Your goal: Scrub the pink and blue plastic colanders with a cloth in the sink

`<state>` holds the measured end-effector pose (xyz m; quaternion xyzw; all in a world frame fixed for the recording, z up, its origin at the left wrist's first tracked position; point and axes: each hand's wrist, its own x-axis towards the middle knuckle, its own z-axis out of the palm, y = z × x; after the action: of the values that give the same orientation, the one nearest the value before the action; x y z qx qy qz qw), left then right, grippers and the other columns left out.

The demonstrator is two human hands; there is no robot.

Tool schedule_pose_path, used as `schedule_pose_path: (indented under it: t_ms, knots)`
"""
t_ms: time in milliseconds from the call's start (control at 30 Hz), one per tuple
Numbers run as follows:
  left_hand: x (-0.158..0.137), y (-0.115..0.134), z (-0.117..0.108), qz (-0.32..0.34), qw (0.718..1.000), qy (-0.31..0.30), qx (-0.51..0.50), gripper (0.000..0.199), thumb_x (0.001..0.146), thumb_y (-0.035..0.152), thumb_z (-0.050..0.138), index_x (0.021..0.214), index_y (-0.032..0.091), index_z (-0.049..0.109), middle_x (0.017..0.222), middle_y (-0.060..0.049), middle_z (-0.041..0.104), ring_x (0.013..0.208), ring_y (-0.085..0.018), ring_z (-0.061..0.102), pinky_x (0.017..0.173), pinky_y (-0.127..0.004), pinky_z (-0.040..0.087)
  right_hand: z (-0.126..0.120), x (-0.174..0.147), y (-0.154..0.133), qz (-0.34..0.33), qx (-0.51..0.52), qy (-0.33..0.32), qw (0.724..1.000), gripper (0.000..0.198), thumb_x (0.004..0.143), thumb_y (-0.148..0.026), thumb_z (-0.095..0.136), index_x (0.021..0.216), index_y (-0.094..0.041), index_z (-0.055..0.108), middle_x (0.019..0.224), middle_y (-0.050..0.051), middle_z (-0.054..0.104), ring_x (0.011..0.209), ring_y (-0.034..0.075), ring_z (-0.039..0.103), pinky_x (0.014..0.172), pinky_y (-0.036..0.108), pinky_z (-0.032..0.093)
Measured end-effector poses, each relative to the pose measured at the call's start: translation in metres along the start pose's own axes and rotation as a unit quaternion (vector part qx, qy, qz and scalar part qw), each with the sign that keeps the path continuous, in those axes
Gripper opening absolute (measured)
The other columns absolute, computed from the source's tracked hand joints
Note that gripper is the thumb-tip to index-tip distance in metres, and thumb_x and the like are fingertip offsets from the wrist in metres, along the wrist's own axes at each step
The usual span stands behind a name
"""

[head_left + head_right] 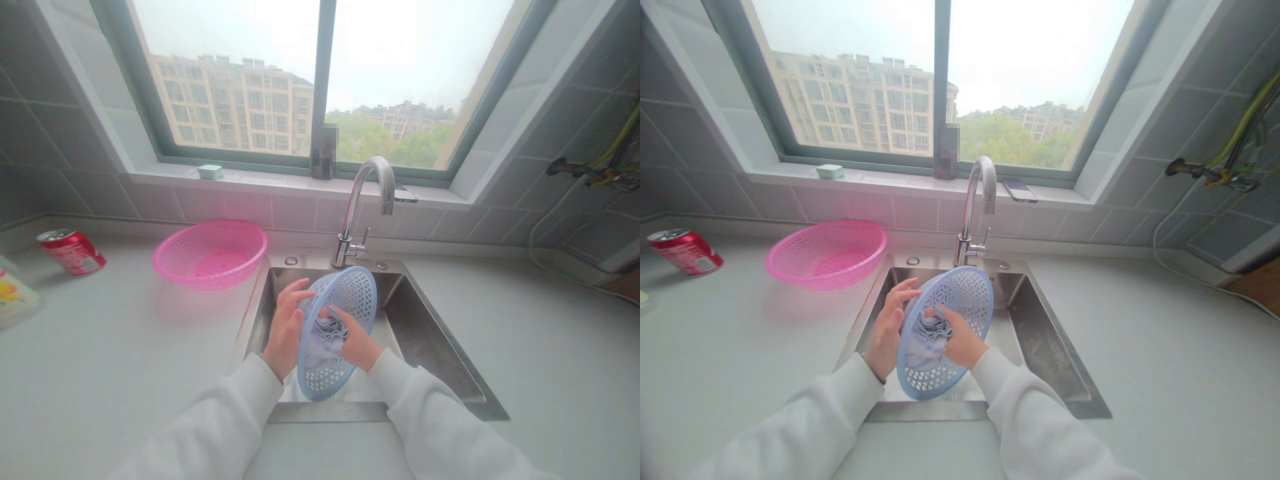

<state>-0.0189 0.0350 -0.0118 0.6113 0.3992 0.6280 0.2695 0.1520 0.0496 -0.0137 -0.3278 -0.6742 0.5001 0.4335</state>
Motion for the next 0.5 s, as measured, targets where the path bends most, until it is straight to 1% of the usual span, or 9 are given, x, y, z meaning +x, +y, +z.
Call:
schedule_pose_path:
  t_ms: [67, 100, 133, 200, 267, 333, 367, 433, 500]
  knots:
    - [0.003, 0.002, 0.000, -0.011, 0.998, 0.014, 0.055, 0.058, 0.101, 0.064, 0.040, 0.112, 0.023, 0.079, 0.128, -0.011, 0.068, 0.128, -0.031, 0.058, 0.116, -0.053, 0.042, 0.000, 0.001, 0.001, 0.014, 0.025, 0.019, 0.999, 0.032, 0.069, -0.028, 0.084, 0.098, -0.024, 0.072, 0.097, 0.005, 0.078, 0.090, 0.023, 0.072, 0.093, 0.042, 0.057]
    - [0.004, 0.003, 0.000, -0.015, 0.997, 0.010, 0.070, 0.057, 0.102, 0.063, 0.040, 0.112, 0.023, 0.079, 0.123, -0.011, 0.071, 0.124, -0.030, 0.060, 0.115, -0.053, 0.043, 0.000, 0.001, 0.002, 0.019, 0.035, 0.036, 0.999, 0.032, 0.068, -0.028, 0.084, 0.097, -0.024, 0.071, 0.095, 0.004, 0.078, 0.089, 0.023, 0.072, 0.092, 0.042, 0.057]
    - [0.005, 0.004, 0.000, -0.018, 0.997, 0.001, 0.069, 0.057, 0.102, 0.061, 0.040, 0.114, 0.022, 0.079, 0.121, -0.012, 0.072, 0.121, -0.029, 0.062, 0.113, -0.052, 0.045, -0.001, 0.002, 0.002, 0.020, 0.042, 0.058, 0.997, 0.032, 0.068, -0.028, 0.085, 0.097, -0.025, 0.071, 0.094, 0.004, 0.077, 0.088, 0.023, 0.071, 0.092, 0.042, 0.057]
    - [0.005, 0.004, -0.001, -0.026, 0.998, -0.036, 0.035, 0.057, 0.103, 0.059, 0.040, 0.124, 0.021, 0.075, 0.128, -0.013, 0.072, 0.125, -0.030, 0.063, 0.114, -0.051, 0.045, -0.004, 0.003, 0.002, 0.019, 0.048, 0.111, 0.993, 0.031, 0.068, -0.030, 0.085, 0.096, -0.025, 0.071, 0.093, 0.003, 0.077, 0.089, 0.023, 0.071, 0.094, 0.042, 0.056]
    - [0.003, 0.004, 0.001, -0.020, 0.996, -0.086, -0.006, 0.062, 0.103, 0.063, 0.036, 0.137, 0.022, 0.067, 0.145, -0.012, 0.064, 0.139, -0.031, 0.056, 0.121, -0.052, 0.039, -0.008, 0.004, -0.001, 0.023, 0.055, 0.164, 0.985, 0.033, 0.069, -0.032, 0.086, 0.097, -0.026, 0.070, 0.093, 0.002, 0.076, 0.090, 0.023, 0.070, 0.095, 0.041, 0.055]
    - [-0.001, 0.003, 0.003, 0.001, 0.991, -0.131, -0.022, 0.069, 0.102, 0.069, 0.031, 0.149, 0.025, 0.056, 0.161, -0.010, 0.050, 0.153, -0.032, 0.040, 0.128, -0.053, 0.029, -0.009, 0.005, -0.005, 0.029, 0.064, 0.193, 0.979, 0.035, 0.069, -0.035, 0.087, 0.098, -0.026, 0.069, 0.093, 0.002, 0.075, 0.090, 0.023, 0.069, 0.092, 0.040, 0.056]
    - [-0.003, 0.003, 0.005, 0.015, 0.990, -0.142, -0.019, 0.072, 0.101, 0.071, 0.029, 0.153, 0.026, 0.051, 0.166, -0.008, 0.042, 0.157, -0.032, 0.032, 0.130, -0.053, 0.024, -0.008, 0.005, -0.006, 0.030, 0.067, 0.198, 0.977, 0.036, 0.069, -0.036, 0.087, 0.098, -0.026, 0.068, 0.093, 0.002, 0.075, 0.089, 0.023, 0.069, 0.091, 0.039, 0.056]
    - [-0.007, 0.004, 0.008, 0.040, 0.990, -0.139, -0.001, 0.074, 0.100, 0.072, 0.027, 0.159, 0.029, 0.041, 0.171, -0.006, 0.032, 0.161, -0.031, 0.021, 0.131, -0.054, 0.019, -0.006, 0.005, -0.009, 0.028, 0.069, 0.194, 0.978, 0.038, 0.069, -0.038, 0.087, 0.100, -0.026, 0.068, 0.094, 0.001, 0.075, 0.089, 0.022, 0.069, 0.090, 0.038, 0.057]
    - [-0.009, 0.004, 0.010, 0.063, 0.991, -0.116, 0.015, 0.073, 0.101, 0.071, 0.024, 0.161, 0.031, 0.036, 0.172, -0.005, 0.030, 0.162, -0.030, 0.018, 0.132, -0.054, 0.017, -0.002, 0.004, -0.011, 0.021, 0.065, 0.177, 0.982, 0.037, 0.072, -0.037, 0.085, 0.102, -0.026, 0.067, 0.095, 0.001, 0.075, 0.089, 0.022, 0.069, 0.090, 0.038, 0.057]
